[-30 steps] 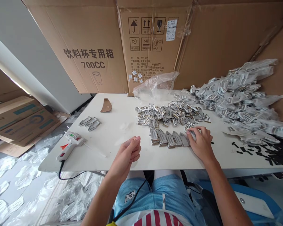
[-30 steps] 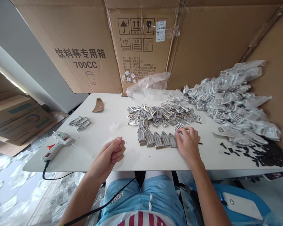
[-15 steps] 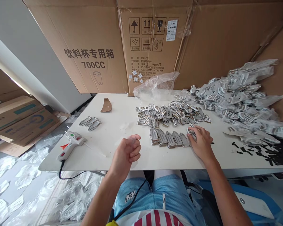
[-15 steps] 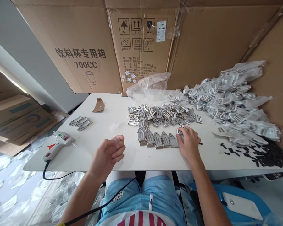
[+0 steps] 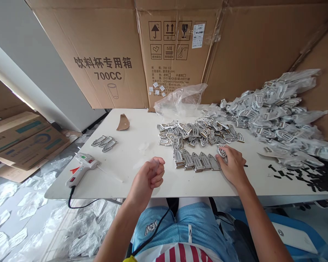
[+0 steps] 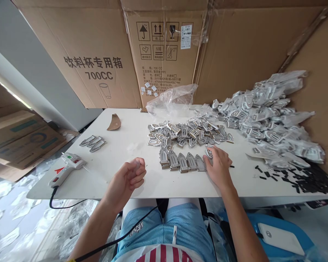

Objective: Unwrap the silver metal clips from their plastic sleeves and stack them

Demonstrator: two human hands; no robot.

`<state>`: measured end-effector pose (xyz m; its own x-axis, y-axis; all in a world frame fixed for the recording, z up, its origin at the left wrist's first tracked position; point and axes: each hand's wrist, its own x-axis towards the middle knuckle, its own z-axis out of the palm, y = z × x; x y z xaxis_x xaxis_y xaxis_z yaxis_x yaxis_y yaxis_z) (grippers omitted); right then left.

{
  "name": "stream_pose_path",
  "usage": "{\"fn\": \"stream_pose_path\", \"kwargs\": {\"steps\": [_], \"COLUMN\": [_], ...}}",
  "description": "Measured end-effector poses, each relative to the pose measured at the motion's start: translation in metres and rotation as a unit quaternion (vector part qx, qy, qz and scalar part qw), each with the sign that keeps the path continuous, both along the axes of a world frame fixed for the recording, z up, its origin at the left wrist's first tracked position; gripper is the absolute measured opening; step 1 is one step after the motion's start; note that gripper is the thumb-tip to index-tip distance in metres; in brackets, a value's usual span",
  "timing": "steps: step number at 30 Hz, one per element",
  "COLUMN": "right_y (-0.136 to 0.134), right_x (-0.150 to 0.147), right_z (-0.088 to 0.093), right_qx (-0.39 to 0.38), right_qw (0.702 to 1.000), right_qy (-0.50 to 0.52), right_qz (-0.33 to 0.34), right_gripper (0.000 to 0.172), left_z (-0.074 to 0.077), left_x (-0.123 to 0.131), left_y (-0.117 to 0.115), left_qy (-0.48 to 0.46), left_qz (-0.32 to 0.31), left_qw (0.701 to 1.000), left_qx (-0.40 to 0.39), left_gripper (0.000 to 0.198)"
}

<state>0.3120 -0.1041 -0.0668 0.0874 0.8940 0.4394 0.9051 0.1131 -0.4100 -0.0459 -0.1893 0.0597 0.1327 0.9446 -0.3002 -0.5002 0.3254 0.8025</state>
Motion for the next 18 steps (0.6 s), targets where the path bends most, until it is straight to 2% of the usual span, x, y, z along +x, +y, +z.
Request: {"fn": "stream_pose_path", "kwargs": {"steps": [6, 12, 18], "right_y": [-0.0002, -0.0019, -0.0038], "right_x": [-0.0008, -0.0013, 0.0014], "right_z": [-0.0036, 0.0026, 0.0062], "right_qx": [-0.018, -0.016, -0.002], "right_qw": [0.998, 0.999, 0.999], "right_qy": [-0.052, -0.020, -0.014], "right_qz": [0.000, -0.035, -0.043], "right_gripper": [0.047, 0.039, 0.036], "left_z": [0.0017, 0.0021, 0.0009], "left_x": [0.0006, 0.0005, -0.0003], "left_y": [0.0000, -0.0001, -0.0018], "left_qy": [-0.002, 0.007, 0.048], "left_qz": [0.005, -0.001, -0.020], "left_qw": [1.000, 1.000, 0.998], "left_qx": [0.004, 0.009, 0.045], "left_gripper": [0.022, 0.024, 0.031]}}
